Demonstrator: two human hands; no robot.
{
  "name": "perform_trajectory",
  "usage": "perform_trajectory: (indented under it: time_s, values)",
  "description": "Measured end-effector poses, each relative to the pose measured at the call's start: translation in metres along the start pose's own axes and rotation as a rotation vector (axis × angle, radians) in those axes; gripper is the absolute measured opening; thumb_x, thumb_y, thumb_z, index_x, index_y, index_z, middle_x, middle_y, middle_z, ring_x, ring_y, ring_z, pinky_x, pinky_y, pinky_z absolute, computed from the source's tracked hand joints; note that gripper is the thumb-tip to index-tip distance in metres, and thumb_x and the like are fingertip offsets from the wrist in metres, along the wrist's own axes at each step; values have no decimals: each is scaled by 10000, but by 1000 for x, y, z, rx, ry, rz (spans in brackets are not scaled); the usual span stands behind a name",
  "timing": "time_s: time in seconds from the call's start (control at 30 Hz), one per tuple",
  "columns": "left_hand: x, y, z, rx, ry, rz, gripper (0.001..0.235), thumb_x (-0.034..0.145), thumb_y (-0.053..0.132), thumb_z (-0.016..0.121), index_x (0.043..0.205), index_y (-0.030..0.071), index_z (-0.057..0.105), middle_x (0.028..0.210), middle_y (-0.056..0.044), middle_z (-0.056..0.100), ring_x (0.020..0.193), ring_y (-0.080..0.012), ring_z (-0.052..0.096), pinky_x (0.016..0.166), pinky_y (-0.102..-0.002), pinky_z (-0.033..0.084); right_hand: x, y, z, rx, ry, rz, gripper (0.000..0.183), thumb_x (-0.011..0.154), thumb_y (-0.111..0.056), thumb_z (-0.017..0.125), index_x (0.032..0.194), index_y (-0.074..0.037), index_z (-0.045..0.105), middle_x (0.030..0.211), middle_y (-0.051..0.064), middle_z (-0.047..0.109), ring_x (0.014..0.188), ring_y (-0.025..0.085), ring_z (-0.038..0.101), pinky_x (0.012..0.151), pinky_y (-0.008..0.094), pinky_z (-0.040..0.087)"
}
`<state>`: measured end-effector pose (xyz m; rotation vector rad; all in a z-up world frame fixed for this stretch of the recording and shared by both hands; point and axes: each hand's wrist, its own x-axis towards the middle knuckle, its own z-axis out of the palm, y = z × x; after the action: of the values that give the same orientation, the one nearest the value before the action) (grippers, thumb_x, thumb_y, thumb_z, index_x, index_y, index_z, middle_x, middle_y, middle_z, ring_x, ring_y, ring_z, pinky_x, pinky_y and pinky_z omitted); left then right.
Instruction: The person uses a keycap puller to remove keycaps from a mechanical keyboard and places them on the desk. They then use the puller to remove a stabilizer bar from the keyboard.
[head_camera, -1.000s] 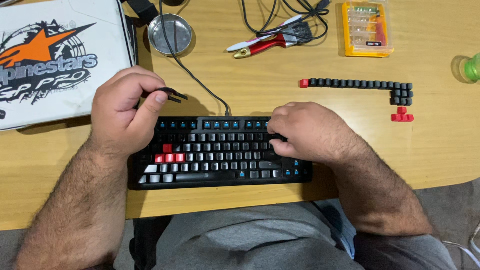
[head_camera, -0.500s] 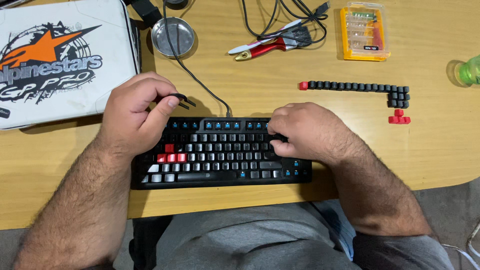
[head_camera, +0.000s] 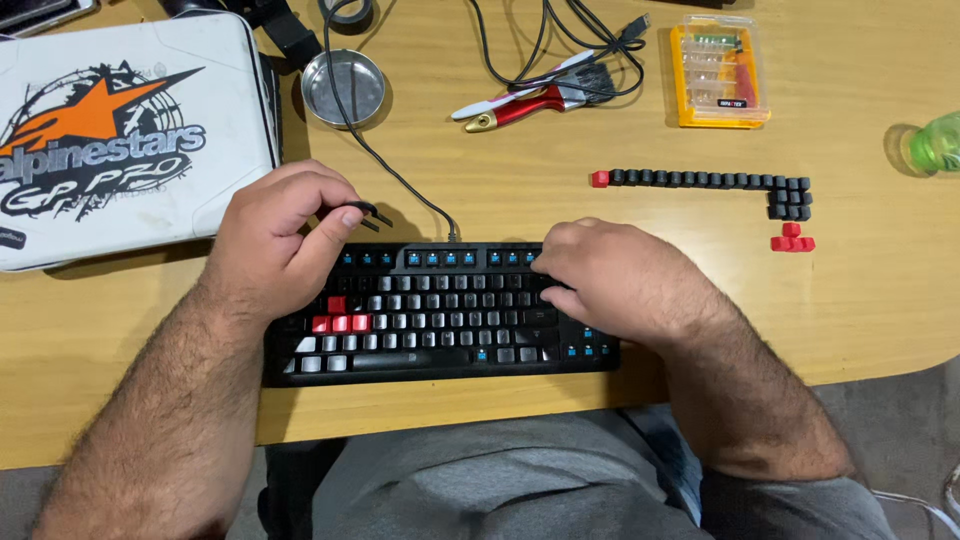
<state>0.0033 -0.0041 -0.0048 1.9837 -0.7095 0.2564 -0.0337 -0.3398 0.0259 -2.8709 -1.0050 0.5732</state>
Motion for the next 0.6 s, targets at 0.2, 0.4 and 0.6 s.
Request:
perform_trajectory:
  time_s: [0.2, 0.4, 0.6]
  values:
    - [0, -3, 0, 6, -16, 0, 128, 1037, 88, 650, 942, 31, 713, 862, -118, 692, 742, -305, 629, 736, -401, 520, 0, 4, 19, -59, 80, -51, 188, 965, -322, 622, 949, -138, 661, 889, 49, 641, 928, 271, 685, 766, 389, 603]
    - [0, -2, 1, 5, -25, -13, 129, 1035, 88, 649, 936, 40, 717, 871, -105, 699, 754, -293, 637, 741, -392, 523, 1, 12, 22, -36, 82, -85, 222, 976, -340, 608, 949, -127, 666, 898, 56, 656, 904, 284, 693, 747, 390, 609]
    - [0, 1, 3, 8, -60, -32, 137, 1035, 104, 647, 933, 47, 718, 849, -107, 693, 746, -298, 638, 740, -403, 520, 6, 13, 17, 4, 85, -108, 200, 911, -311, 679, 970, -120, 677, 955, 89, 692, 947, 319, 713, 786, 434, 612]
